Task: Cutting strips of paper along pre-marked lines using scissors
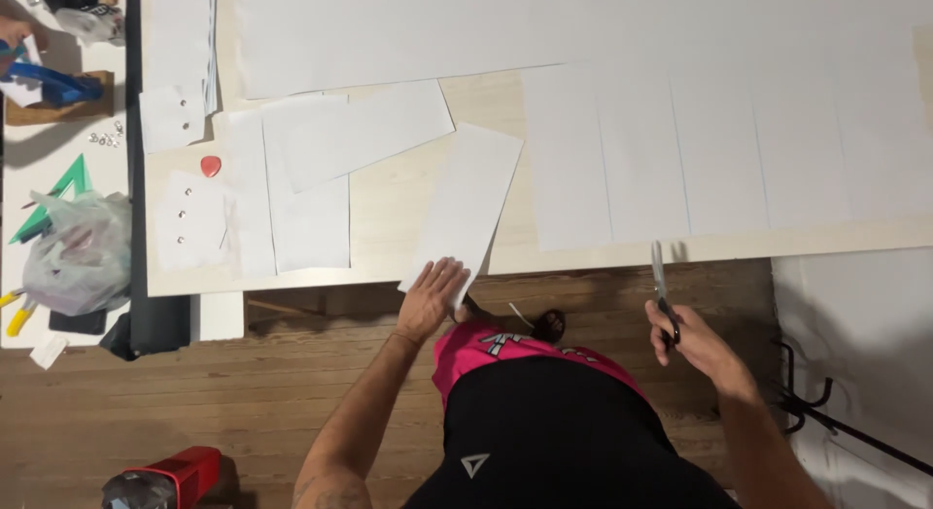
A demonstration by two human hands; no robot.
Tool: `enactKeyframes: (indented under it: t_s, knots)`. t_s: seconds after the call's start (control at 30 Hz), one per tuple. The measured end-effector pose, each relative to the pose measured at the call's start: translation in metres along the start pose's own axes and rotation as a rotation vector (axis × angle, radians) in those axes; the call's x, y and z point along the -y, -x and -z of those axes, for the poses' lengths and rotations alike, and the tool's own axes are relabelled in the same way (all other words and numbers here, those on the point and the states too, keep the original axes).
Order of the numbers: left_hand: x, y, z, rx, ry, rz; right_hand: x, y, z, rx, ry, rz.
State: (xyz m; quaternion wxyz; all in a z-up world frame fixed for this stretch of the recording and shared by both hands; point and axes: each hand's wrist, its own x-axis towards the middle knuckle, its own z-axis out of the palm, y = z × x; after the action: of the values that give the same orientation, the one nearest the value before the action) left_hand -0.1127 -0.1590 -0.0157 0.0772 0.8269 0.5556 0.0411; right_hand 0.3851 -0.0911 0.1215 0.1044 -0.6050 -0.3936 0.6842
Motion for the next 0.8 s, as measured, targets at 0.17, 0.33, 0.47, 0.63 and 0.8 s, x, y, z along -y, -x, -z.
enactKeyframes:
  t_s: [0.17,0.33,0.47,0.63,0.8]
  knots:
    - [0.015,0.021,0.04,-0.223,0.023,0.036,0.016,0.005,-0.012,-0.038,-0.043,0.086]
    - [0.059,0.054,0.131,-0.376,0.068,0.307,0.086,0.014,-0.052,-0.027,0.023,0.135]
    - [0.093,0.105,0.176,-0.412,0.071,0.524,0.205,0.041,-0.112,0.102,0.226,0.09]
    - [0.12,0.137,0.205,-0.603,0.417,0.749,0.169,-0.103,-0.141,0.387,0.46,0.006]
    - [0.137,0.171,0.193,-0.754,0.619,0.937,0.173,-0.17,-0.21,0.684,0.542,-0.174]
